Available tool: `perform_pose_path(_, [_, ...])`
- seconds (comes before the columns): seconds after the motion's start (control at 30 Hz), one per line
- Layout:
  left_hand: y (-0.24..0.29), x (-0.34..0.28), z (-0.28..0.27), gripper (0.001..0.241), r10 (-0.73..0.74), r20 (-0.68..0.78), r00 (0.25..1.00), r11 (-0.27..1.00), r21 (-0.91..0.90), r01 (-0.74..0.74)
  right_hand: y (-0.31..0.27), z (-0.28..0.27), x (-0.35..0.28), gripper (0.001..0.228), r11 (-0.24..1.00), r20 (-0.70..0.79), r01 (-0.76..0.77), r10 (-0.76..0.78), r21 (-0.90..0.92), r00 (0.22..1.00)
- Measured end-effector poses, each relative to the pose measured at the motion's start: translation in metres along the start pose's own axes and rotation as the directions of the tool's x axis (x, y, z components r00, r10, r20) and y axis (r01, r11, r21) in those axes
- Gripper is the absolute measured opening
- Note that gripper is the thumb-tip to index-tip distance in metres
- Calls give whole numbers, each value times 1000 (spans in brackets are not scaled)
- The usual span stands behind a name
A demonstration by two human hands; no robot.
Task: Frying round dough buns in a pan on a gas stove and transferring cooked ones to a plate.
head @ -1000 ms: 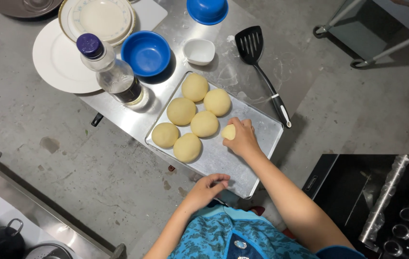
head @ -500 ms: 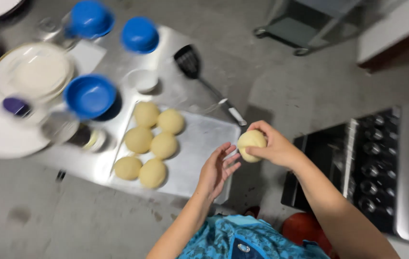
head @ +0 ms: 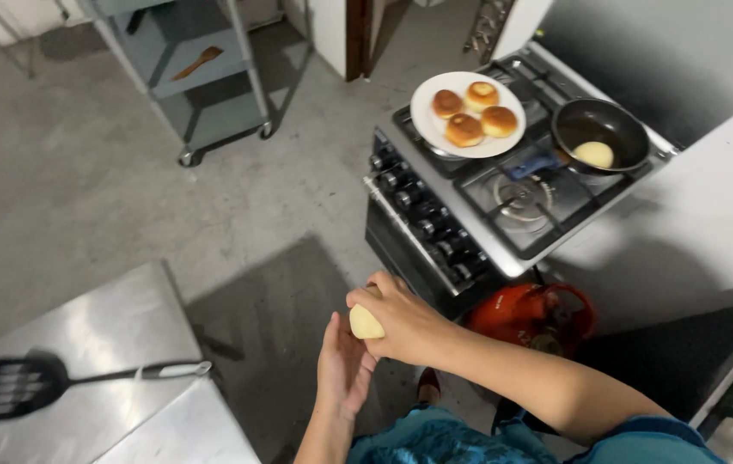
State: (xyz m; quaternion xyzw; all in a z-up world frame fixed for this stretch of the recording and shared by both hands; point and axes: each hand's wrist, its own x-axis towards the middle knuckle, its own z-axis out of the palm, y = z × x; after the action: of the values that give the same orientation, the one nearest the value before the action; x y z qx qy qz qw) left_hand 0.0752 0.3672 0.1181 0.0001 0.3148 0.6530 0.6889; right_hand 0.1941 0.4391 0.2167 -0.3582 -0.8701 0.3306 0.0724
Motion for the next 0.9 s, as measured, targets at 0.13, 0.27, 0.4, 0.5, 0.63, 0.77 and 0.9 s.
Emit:
perform_pose_path(0.13, [-37, 56, 61, 54, -76, 58, 995, 994, 78, 71, 63, -61, -13, 55, 999, -94, -3, 0, -36, 996])
perform_pose_path(0.27, [-75, 105, 131, 57, -151, 164, 975, 982, 134, 130, 116, -135, -28, 57, 996, -138, -93, 92, 0, 986])
perform_pose_path(0.4, [-99, 143, 176, 62, -199, 224, 954, 975, 149, 168, 187, -209, -34, 56, 974, -139, -225, 221, -18, 965])
perform_pose_path(0.5, [-98, 159, 186, 65, -208, 186, 960, 969, 172, 176, 252, -264, -31, 58, 984, -335, -162, 128, -76, 934])
perform_pose_path(0.63, [-89, 172, 167, 64, -184, 191, 964, 970, 192, 147, 355, -329, -12, 57, 915, -430, -379, 289, -138, 855])
perform_pose_path(0.77, [-69, 177, 152, 64, -136, 86, 987, 975, 187, 118, 450, -366, 16, 53, 851, -485, -514, 406, -109, 775])
perform_pose_path(0.9, [-56, 191, 128, 65, -117, -36, 992, 974, 193, 122, 527, -373, 41, 53, 789, -516, -610, 494, -71, 700])
